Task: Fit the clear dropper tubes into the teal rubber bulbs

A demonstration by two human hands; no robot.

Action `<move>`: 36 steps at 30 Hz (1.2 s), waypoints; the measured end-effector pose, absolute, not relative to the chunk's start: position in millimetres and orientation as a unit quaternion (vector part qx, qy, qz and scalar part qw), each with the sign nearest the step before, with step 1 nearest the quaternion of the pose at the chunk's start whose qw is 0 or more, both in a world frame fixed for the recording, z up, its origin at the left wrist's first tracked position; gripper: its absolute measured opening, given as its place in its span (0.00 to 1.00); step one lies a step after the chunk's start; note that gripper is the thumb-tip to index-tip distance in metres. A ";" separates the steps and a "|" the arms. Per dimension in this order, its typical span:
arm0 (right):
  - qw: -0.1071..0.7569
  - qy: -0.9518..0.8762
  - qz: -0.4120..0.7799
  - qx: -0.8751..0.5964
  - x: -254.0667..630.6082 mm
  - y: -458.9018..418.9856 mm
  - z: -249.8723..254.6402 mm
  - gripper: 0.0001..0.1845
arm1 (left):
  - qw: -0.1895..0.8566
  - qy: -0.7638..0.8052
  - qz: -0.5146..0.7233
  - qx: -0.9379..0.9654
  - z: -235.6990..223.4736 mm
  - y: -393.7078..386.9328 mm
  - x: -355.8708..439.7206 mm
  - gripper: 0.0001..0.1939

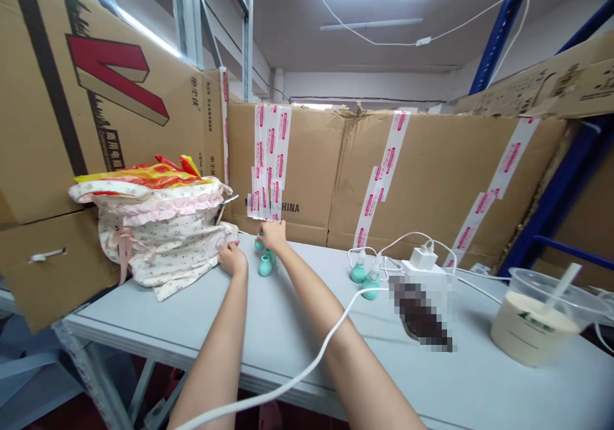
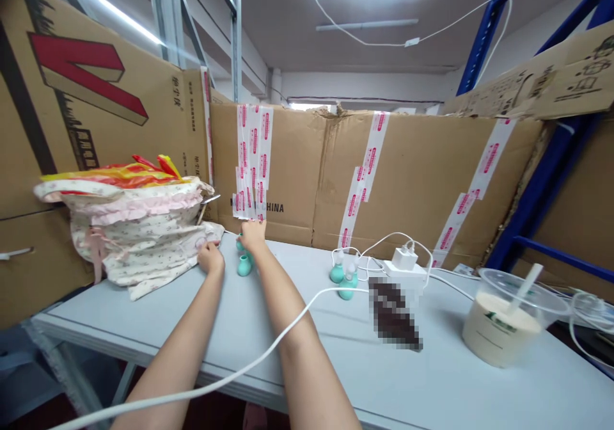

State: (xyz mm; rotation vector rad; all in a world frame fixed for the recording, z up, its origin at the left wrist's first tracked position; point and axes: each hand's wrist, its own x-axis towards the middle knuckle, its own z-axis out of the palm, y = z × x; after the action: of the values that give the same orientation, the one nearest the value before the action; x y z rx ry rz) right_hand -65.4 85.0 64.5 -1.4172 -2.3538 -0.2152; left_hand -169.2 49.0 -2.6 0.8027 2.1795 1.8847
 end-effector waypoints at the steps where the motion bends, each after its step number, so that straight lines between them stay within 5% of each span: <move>1: 0.171 -0.839 -0.088 -0.508 -70.0 86.5 61.4 0.12 | 0.073 0.728 0.625 0.271 -2.8 49.8 -168.2 0.18; 24: 0.103 -0.847 -0.163 -0.496 -88.9 92.3 51.6 0.13 | -0.006 0.741 0.550 0.385 4.9 48.3 -156.6 0.17; 30: 0.170 -0.829 -0.163 -0.507 -75.8 82.8 58.7 0.26 | -0.004 0.756 0.545 0.362 4.4 53.7 -158.7 0.16; 36: 0.162 -0.813 -0.158 -0.537 7.5 49.9 106.5 0.14 | -0.026 0.727 0.576 0.374 1.3 61.0 -162.9 0.15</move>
State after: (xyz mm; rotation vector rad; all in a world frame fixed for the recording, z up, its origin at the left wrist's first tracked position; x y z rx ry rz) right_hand 7.5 49.9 106.5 -1.5319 -2.3189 -0.4502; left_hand -162.9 61.0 1.3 1.1940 2.3212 1.8398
